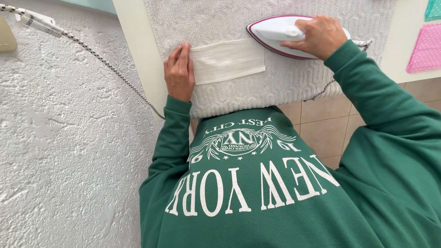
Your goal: Ironing small rectangular pieces of white fabric on a table.
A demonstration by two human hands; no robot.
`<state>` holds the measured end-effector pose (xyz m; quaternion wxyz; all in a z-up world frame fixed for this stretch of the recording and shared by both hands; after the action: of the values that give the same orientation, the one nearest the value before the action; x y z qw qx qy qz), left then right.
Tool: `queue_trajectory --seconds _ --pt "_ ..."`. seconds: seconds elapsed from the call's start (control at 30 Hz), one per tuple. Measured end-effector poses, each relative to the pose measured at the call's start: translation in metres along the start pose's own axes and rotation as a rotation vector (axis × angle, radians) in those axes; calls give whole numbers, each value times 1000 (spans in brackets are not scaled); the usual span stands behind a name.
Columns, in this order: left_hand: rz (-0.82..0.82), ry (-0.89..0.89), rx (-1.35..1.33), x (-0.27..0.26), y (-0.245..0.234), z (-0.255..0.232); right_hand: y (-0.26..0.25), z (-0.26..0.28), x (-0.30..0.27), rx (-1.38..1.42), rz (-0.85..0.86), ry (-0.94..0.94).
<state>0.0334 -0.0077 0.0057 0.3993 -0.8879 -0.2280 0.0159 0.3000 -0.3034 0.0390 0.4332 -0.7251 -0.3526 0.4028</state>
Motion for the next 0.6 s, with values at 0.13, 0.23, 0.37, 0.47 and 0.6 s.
queue_trajectory --seconds 0.13,0.23,0.37,0.47,0.6 --pt "-44 11 -32 5 3 12 3 -10 -11 -3 6 22" --pt "-84 35 -127 22 -11 -4 11 -21 -19 -51 43 37" --pt "-37 -34 -140 35 -6 -1 11 -22 -19 -16 32 38" --pt "23 -58 -53 38 4 7 7 -5 -11 -28 -42 -2" --pt "76 -94 -36 42 3 10 -8 19 14 17 -72 -97"
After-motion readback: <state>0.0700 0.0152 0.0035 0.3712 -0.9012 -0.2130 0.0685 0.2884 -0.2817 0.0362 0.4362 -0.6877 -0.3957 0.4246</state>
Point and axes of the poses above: each hand's wrist, its own x-axis towards the middle knuckle, its own y-axis out of the palm, z = x × y, the point moved 4 cm from there along x, towards the middle knuckle, and after that the axes turned 15 degrees about -x, right-handed, at the moved point
